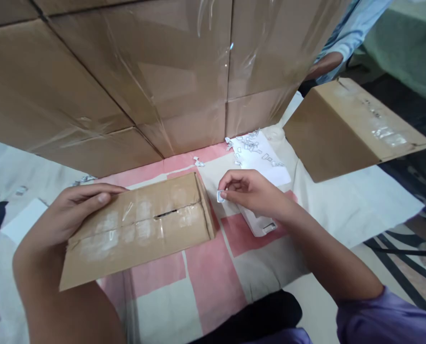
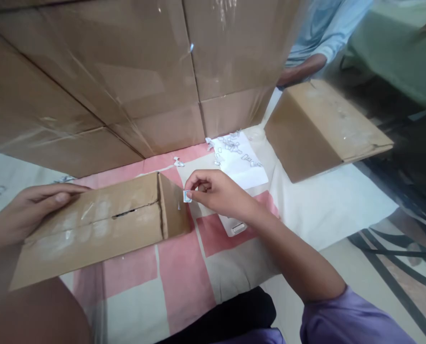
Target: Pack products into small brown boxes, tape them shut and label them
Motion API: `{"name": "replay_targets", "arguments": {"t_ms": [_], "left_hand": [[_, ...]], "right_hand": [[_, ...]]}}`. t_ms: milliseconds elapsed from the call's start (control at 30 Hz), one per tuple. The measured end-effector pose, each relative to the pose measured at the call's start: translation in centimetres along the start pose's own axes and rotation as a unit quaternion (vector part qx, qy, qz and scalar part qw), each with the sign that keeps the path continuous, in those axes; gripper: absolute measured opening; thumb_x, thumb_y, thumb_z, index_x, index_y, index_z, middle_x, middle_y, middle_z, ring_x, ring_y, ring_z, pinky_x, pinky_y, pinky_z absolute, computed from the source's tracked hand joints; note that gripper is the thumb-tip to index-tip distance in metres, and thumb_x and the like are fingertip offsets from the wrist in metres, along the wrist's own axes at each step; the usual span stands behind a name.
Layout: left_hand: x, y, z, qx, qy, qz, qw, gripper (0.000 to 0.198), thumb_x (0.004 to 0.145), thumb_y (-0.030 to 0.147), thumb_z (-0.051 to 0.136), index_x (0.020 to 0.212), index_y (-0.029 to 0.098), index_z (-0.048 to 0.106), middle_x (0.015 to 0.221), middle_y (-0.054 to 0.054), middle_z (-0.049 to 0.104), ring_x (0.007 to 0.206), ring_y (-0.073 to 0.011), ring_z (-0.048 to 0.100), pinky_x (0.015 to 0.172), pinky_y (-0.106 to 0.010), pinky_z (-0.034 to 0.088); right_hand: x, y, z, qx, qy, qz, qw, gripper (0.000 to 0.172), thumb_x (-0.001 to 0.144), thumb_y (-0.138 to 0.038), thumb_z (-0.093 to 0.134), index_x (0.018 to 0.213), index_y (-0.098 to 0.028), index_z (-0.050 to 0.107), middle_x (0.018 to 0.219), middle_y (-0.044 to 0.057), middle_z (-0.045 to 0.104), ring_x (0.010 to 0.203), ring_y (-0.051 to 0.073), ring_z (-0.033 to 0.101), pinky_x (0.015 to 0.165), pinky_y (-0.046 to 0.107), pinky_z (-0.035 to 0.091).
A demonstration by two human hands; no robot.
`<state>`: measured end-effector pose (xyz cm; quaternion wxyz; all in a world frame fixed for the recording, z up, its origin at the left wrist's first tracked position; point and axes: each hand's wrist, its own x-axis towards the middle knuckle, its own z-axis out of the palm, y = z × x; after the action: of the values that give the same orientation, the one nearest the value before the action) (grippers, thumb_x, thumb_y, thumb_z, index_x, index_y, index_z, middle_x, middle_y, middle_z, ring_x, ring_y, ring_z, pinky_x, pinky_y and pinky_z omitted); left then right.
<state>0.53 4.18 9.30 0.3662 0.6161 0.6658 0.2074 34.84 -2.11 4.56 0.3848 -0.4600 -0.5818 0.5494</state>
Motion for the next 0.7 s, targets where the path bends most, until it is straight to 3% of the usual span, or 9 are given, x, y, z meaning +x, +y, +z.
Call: {"name": "replay_targets", "arguments": {"t_ms": [100, 200, 267, 367, 533, 700], "left_hand": [[0.2, -0.6, -0.1, -0.009, 0.016, 0.002, 1.000, 0.029, 0.072, 0.055, 0.080, 0.076, 0.027, 0.078, 0.096, 0.001, 0.077, 0.093, -0.0260, 0.064, 0.073, -0.029, 0.047], [0.8, -1.2, -0.4, -0.016, 0.014, -0.002, 1.000, 0.031, 0.066, 0.057, 0.083, 0.072, 0.027, 0.079, 0.093, 0.000, 0.077, 0.086, -0.0238, 0.064, 0.068, -0.027, 0.046], [1.2, -1.6, -0.6, -0.023, 0.011, -0.004, 1.000, 0.035, 0.058, 0.058, 0.084, 0.071, 0.026, 0.080, 0.093, -0.002, 0.078, 0.082, -0.0234, 0.065, 0.063, -0.026, 0.046], [1.6, -2.2, -1.0, -0.038, 0.002, 0.000, 0.999, 0.033, 0.052, 0.055, 0.086, 0.069, 0.027, 0.081, 0.093, -0.004, 0.078, 0.078, -0.0217, 0.064, 0.058, -0.025, 0.045], [1.6, -2.8, -1.2, -0.036, -0.001, 0.006, 0.999, 0.028, 0.059, 0.055, 0.085, 0.074, 0.031, 0.082, 0.089, -0.002, 0.077, 0.077, -0.0205, 0.063, 0.057, -0.024, 0.045], [1.6, -2.9, -1.4, -0.028, -0.018, 0.035, 0.999, 0.028, 0.067, 0.060, 0.081, 0.076, 0.033, 0.082, 0.094, -0.001, 0.078, 0.081, -0.0215, 0.064, 0.058, -0.025, 0.045]], "right_hand": [[-0.6, 0.1, 0.4, -0.059, 0.038, -0.013, 0.997, 0.008, 0.089, -0.021, 0.064, 0.097, -0.020, 0.067, 0.073, -0.003, 0.061, 0.058, 0.009, 0.047, 0.053, 0.024, 0.036], [-1.1, 0.5, 0.9, -0.023, -0.013, -0.021, 0.999, 0.050, 0.090, -0.014, 0.059, 0.138, -0.025, 0.053, 0.085, -0.003, 0.068, 0.063, 0.010, 0.055, 0.058, 0.025, 0.044], [-1.4, 0.8, 1.2, -0.017, -0.038, -0.033, 0.999, 0.066, 0.091, -0.010, 0.055, 0.152, -0.030, 0.039, 0.092, -0.002, 0.069, 0.068, 0.011, 0.059, 0.063, 0.025, 0.047], [-1.5, 1.2, 1.7, -0.047, -0.030, -0.045, 0.997, 0.067, 0.093, -0.008, 0.052, 0.154, -0.031, 0.037, 0.095, -0.001, 0.068, 0.070, 0.010, 0.060, 0.067, 0.025, 0.048], [-1.6, 1.1, 2.8, -0.059, -0.014, -0.044, 0.997, 0.063, 0.091, -0.006, 0.053, 0.150, -0.026, 0.042, 0.095, -0.001, 0.063, 0.072, 0.009, 0.060, 0.069, 0.024, 0.048], [-1.4, 1.5, 4.1, -0.001, 0.006, 0.011, 1.000, 0.053, 0.090, -0.007, 0.056, 0.139, -0.024, 0.049, 0.094, -0.002, 0.057, 0.065, 0.007, 0.054, 0.063, 0.023, 0.044]]}}
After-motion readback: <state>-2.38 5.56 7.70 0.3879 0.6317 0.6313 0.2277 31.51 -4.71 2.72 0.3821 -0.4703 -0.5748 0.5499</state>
